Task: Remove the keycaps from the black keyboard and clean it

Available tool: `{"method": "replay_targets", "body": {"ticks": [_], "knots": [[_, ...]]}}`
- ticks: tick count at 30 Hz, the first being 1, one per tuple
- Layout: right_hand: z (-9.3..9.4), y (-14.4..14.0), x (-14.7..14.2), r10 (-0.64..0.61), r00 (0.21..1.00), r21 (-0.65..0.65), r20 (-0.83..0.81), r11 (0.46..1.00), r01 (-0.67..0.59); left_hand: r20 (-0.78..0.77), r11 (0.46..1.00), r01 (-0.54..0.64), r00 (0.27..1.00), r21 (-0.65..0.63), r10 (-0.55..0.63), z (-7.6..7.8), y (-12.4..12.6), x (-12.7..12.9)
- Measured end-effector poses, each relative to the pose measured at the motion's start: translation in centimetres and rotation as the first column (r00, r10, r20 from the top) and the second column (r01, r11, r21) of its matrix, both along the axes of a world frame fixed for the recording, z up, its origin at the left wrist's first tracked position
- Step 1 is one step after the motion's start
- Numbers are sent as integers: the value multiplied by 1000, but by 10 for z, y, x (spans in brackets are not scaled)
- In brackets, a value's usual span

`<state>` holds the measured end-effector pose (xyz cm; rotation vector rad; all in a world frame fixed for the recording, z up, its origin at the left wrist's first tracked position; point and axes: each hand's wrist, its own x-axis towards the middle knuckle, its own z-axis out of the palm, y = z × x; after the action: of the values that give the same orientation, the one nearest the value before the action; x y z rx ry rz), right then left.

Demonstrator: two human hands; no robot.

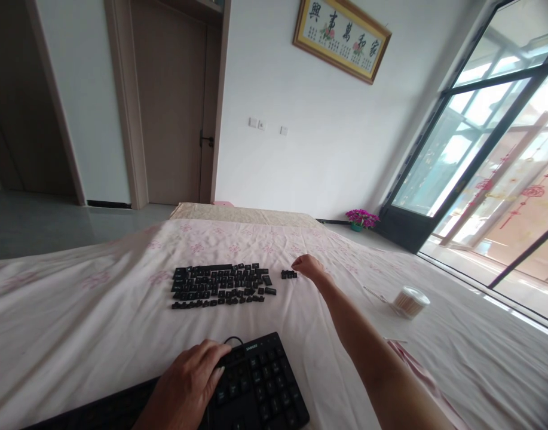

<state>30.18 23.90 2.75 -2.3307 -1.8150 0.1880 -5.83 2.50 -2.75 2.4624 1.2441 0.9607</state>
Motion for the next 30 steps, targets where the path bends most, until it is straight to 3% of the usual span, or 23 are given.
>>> {"method": "replay_targets", "body": {"ticks": [13, 30], "knots": [[7, 7, -8, 9, 999, -9, 52, 1000, -8, -17, 1000, 2, 1000, 17, -1, 0, 1, -1], [-3, 17, -1, 8, 999, -10, 32, 1000, -8, -31, 1000, 6, 999, -3, -6, 0, 3, -1]]}}
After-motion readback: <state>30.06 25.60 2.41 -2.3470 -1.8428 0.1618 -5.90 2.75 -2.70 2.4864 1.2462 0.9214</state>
